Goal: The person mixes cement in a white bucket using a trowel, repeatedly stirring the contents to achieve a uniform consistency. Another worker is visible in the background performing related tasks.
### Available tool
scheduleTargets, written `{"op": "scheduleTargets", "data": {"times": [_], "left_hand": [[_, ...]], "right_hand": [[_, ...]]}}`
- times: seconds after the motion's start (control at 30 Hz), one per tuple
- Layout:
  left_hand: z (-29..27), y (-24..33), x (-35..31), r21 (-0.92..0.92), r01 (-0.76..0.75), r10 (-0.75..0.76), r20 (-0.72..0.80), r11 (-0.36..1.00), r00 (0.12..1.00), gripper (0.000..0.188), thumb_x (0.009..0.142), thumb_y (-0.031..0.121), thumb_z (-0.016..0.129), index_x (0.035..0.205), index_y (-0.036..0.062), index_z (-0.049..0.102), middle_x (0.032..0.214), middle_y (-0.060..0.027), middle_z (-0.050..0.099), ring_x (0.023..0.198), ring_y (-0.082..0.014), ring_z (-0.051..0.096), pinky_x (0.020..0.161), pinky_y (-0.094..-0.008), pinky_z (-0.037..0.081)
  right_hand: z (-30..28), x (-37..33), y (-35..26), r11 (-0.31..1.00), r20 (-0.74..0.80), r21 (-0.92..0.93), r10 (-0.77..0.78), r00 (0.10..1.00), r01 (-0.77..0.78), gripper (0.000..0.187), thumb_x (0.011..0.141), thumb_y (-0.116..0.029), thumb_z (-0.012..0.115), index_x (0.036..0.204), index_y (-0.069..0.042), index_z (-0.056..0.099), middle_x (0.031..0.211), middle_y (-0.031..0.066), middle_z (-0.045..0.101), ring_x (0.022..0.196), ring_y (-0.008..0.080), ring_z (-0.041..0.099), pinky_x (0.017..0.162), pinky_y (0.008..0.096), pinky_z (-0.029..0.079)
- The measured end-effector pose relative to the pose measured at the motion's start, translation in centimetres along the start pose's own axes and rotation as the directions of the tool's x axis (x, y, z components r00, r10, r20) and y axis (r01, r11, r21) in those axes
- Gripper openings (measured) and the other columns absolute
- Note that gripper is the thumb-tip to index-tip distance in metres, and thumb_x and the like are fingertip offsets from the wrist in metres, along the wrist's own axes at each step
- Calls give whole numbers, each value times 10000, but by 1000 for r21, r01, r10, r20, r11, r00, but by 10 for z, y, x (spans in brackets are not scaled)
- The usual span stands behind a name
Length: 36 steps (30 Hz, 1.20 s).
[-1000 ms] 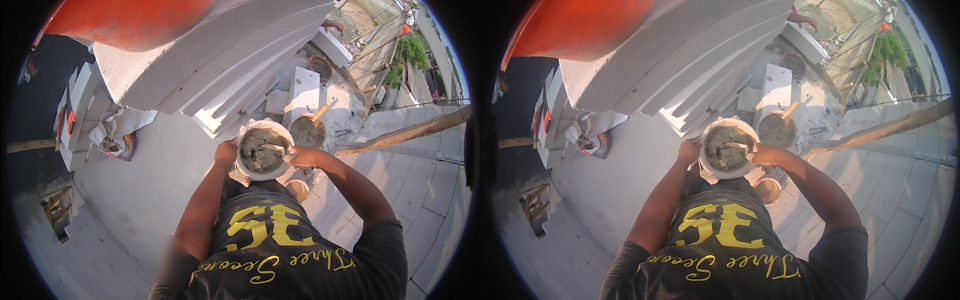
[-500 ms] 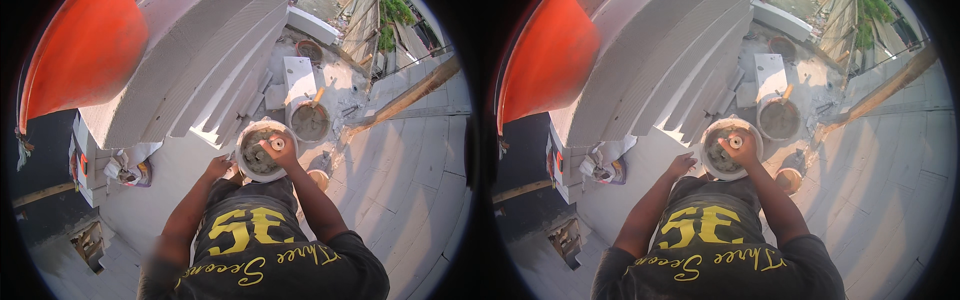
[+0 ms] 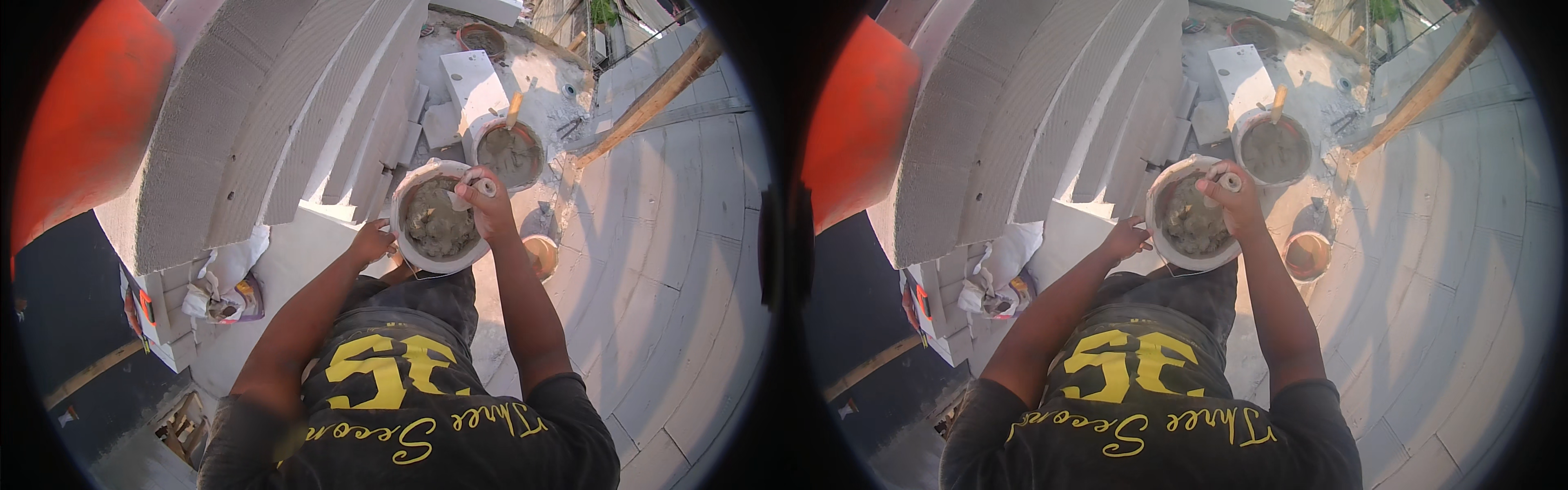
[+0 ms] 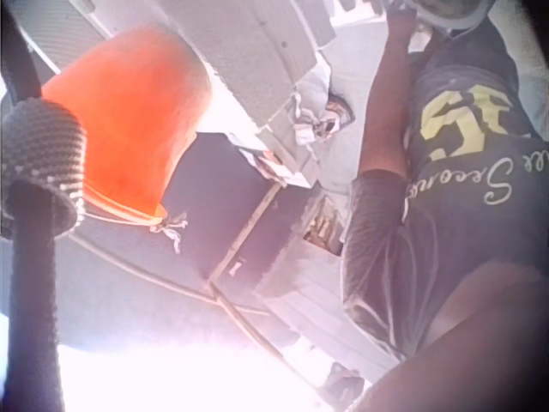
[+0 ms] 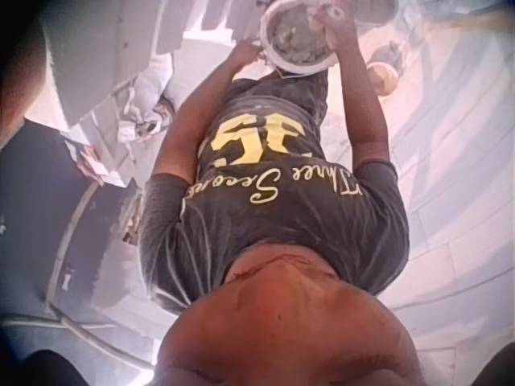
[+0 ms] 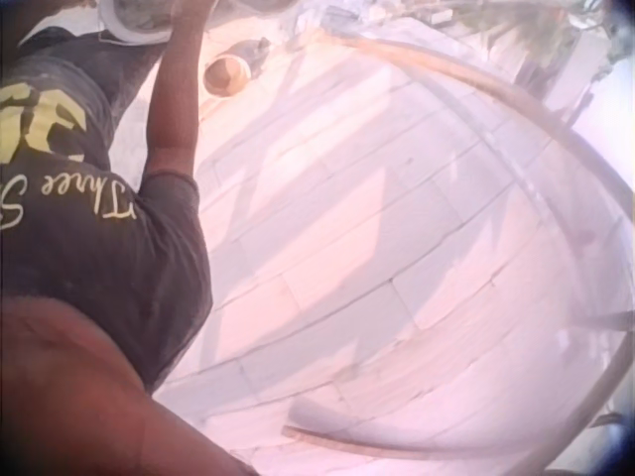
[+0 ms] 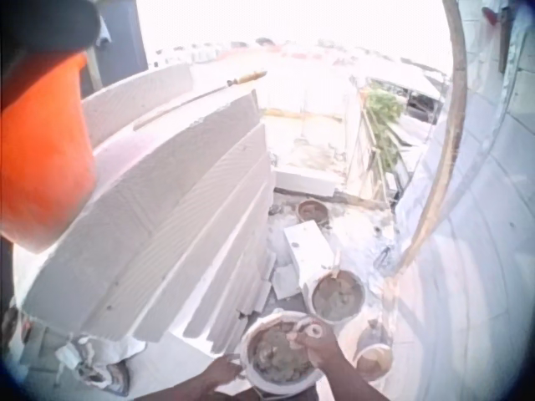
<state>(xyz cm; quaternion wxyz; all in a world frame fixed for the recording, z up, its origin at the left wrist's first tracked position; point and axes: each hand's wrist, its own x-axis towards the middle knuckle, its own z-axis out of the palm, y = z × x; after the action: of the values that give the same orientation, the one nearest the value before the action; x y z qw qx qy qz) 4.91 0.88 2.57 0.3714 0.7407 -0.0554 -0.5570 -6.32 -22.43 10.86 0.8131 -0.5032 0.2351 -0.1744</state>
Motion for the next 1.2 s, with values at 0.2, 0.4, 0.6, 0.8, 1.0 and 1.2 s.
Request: {"op": "scheduleTargets", "data": {"times": [0.2, 0.4, 0.6, 0.8, 1.0, 1.2], "left_hand": [[-1, 6, -1, 74, -42, 41, 15, 996, 999, 428, 912, 121, 612, 1300, -28, 508, 888, -167, 700, 652, -175, 685, 597, -317, 532], [-8, -9, 10, 143, -91, 81, 69, 986, 994, 459, 933, 184, 609, 1317, -24, 467, 978, -172, 706, 716, -191, 695, 621, -303, 550], [-9, 1, 4, 173, -118, 112, 42, 978, 993, 406, 909, 167, 617, 1244, -41, 519, 959, -188, 688, 725, -227, 698, 640, -329, 556], [-10, -43, 45, 325, -235, 235, 38, 916, 971, 410, 938, 146, 602, 1286, -37, 486, 920, -159, 708, 729, -187, 695, 633, -313, 564], [-12, -36, 26, 294, -180, 168, 67, 939, 984, 391, 918, 193, 611, 1227, -28, 520, 933, -170, 696, 795, -241, 679, 695, -349, 541], [-11, -29, 31, 384, -230, 217, 77, 894, 973, 438, 942, 187, 604, 1300, -33, 481, 922, -147, 714, 706, -183, 693, 639, -311, 545]], "right_hand": [[0, 3, 12, 888, 325, -436, 3, 946, 147, 207, 831, -170, 750, 757, -56, 594, 672, -6, 573, 653, 111, 549, 643, 259, 440], [48, 14, -8, 946, -263, -255, -265, 928, 198, 281, 856, -128, 687, 621, -68, 545, 570, -14, 536, 533, 80, 509, 539, 235, 410], [28, -3, 52, 915, -416, -381, -301, 858, 136, 213, 830, -69, 665, 651, -54, 550, 583, 2, 548, 526, 89, 512, 535, 262, 415], [55, -11, 11, 899, -404, -370, -382, 831, 234, 182, 778, -58, 673, 642, -34, 556, 569, 10, 550, 563, 103, 530, 583, 272, 423], [57, -15, -11, 975, -379, -206, -155, 912, 80, 199, 753, -21, 660, 604, -33, 529, 564, -10, 512, 567, 72, 483, 568, 239, 390], [22, -21, 47, 753, -163, -642, -316, 935, 143, 147, 766, -40, 667, 652, -31, 574, 576, 3, 549, 584, 85, 529, 571, 255, 408]]}}
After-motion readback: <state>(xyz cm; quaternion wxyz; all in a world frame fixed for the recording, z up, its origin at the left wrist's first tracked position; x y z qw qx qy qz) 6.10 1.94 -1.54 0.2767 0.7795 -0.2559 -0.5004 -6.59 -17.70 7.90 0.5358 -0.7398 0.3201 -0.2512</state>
